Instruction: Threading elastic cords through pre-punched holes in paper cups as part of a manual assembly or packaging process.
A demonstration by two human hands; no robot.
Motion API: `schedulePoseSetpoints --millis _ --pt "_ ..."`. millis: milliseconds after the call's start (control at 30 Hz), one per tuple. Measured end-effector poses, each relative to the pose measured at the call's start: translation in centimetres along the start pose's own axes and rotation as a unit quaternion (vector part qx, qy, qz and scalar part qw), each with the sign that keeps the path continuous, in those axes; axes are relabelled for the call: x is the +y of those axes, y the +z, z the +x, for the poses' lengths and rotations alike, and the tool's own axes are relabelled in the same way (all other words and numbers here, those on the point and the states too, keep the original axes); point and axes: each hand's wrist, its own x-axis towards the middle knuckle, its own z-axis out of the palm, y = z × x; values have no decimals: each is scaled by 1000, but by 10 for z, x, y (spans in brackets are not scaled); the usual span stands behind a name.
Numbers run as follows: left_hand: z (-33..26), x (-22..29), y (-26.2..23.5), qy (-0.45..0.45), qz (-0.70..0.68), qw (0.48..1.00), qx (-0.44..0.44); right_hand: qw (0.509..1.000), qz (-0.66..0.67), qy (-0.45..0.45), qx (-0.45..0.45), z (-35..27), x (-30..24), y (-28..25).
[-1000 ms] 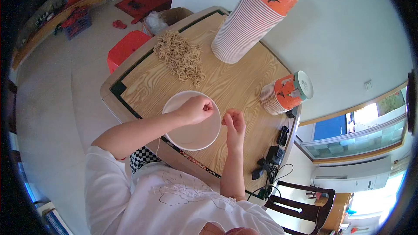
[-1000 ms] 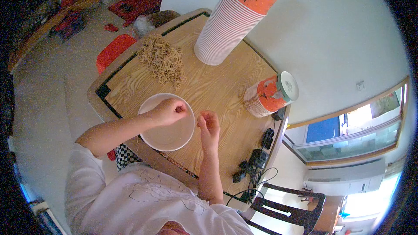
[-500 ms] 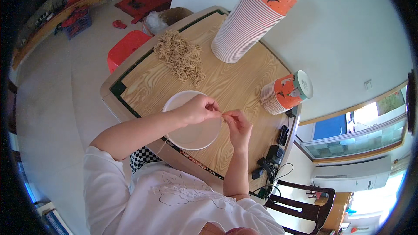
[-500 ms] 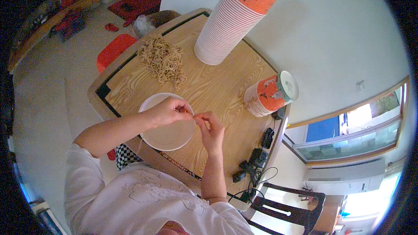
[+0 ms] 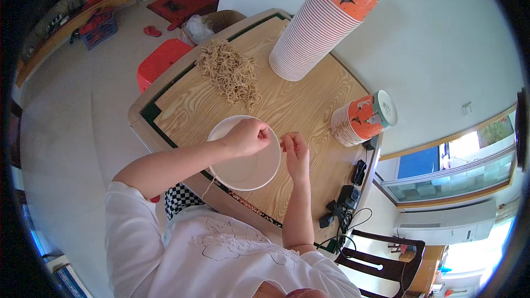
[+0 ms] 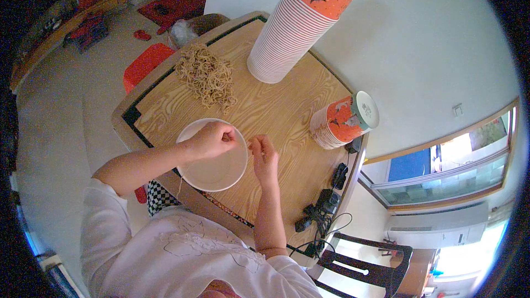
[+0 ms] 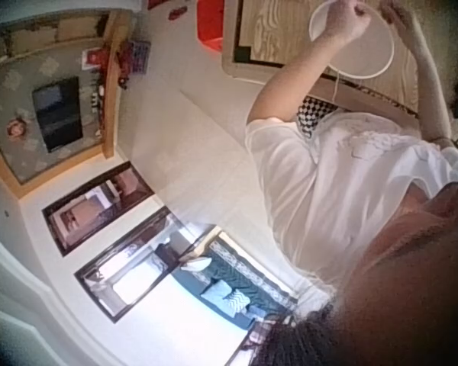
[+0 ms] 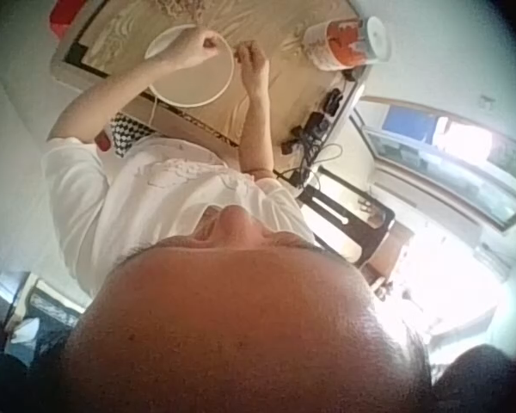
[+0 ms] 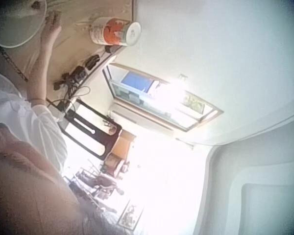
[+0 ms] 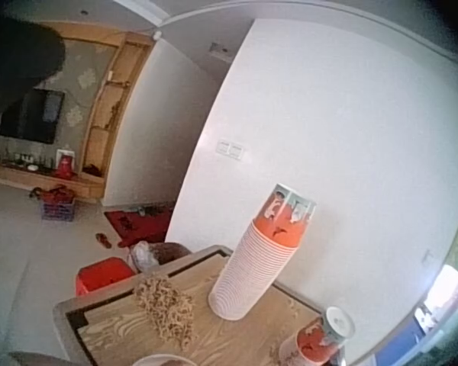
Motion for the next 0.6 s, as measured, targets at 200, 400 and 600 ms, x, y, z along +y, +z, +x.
schedulePoseSetpoints --millis 200,400,600 --pt "2 -14 4 -9 43 999 4 997 -6 35 -62 0 3 3" --pt "4 -13 7 -2 37 999 22 997 -26 26 -73 0 6 0" --pt "4 -12 6 -8 32 999 21 996 -10 23 -82 -1 9 0"
